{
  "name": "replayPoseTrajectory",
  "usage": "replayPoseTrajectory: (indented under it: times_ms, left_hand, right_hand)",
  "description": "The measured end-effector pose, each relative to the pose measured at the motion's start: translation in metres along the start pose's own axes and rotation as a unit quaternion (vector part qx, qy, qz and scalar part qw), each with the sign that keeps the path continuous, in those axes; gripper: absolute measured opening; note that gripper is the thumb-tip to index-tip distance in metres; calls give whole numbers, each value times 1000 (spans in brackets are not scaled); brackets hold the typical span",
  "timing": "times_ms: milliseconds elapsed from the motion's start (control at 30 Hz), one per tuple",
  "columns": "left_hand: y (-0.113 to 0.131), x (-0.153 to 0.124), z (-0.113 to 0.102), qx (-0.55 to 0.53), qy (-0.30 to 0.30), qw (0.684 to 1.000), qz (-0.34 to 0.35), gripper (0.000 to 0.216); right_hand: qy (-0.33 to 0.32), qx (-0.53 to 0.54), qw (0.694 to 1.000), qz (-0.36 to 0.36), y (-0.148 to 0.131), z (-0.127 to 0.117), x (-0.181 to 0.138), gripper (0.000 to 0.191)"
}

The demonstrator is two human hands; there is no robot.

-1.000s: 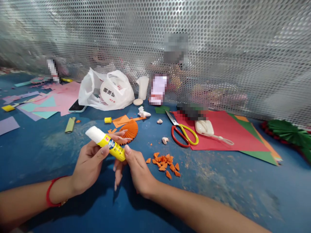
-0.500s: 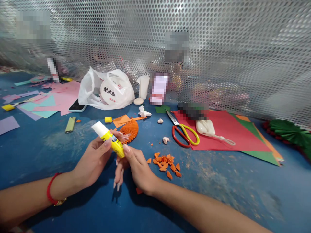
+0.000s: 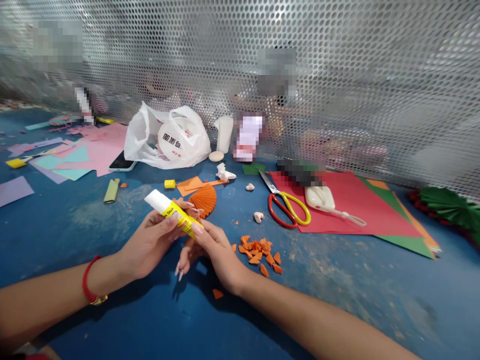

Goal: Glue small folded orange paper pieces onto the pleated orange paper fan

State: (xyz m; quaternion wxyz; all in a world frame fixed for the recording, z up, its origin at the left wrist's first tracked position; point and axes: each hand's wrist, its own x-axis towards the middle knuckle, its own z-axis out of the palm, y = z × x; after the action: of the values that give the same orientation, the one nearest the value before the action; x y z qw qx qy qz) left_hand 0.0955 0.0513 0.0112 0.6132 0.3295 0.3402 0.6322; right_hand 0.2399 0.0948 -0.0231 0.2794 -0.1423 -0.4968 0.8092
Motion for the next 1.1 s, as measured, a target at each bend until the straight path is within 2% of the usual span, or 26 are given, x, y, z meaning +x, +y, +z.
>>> replayPoseTrajectory:
  times_ms: [100,167,267,333,400,467,533,567,667,767,900,1000,1100]
  left_hand:
    - [1,0,1,17,-25,1000,-6,26]
    - [2,0,1,24,-18,999,10,26]
    - [1,1,-2,54,38,993,95,23]
    - [-1,1,-4,91,74,981,152,21]
    - [-4,0,-5,119,83,974,175,20]
    - [-5,-2,-4,134,70,974,168,21]
    - [-6,-3,-3,150,56,976,150,26]
    - [-7,-3,-3,158,51,976,141,28]
    - [-9,0,-6,168,34,978,117,33]
    - [-13,5,-11,164,1,984,73,36]
    - [-14,10,-15,161,-19,986,36,40]
    - [-13,11,-14,161,-16,987,23,44]
    - [-13,11,-13,160,-12,987,16,45]
  right_hand:
    - [7,-43,999,-1,-1,4,-1,39]
    - [34,-90,995,-21,-3,7,-4,37]
    - [146,-187,962,-134,-16,8,-4,29]
    - [234,-251,913,-221,-31,1,1,23]
    - [294,-327,857,-268,-49,-16,12,18]
    - [299,-438,800,-282,-67,-41,29,15]
    - [286,-565,731,-254,-81,-67,51,19]
    - [246,-636,698,-217,-86,-79,62,27]
    - [164,-685,690,-166,-94,-104,93,37]
    - [132,-696,696,-117,-94,-112,113,26]
    - [159,-677,712,-95,-91,-111,121,15]
    - [206,-628,741,-120,-92,-106,114,23]
    - [254,-543,786,-149,-96,-93,97,36]
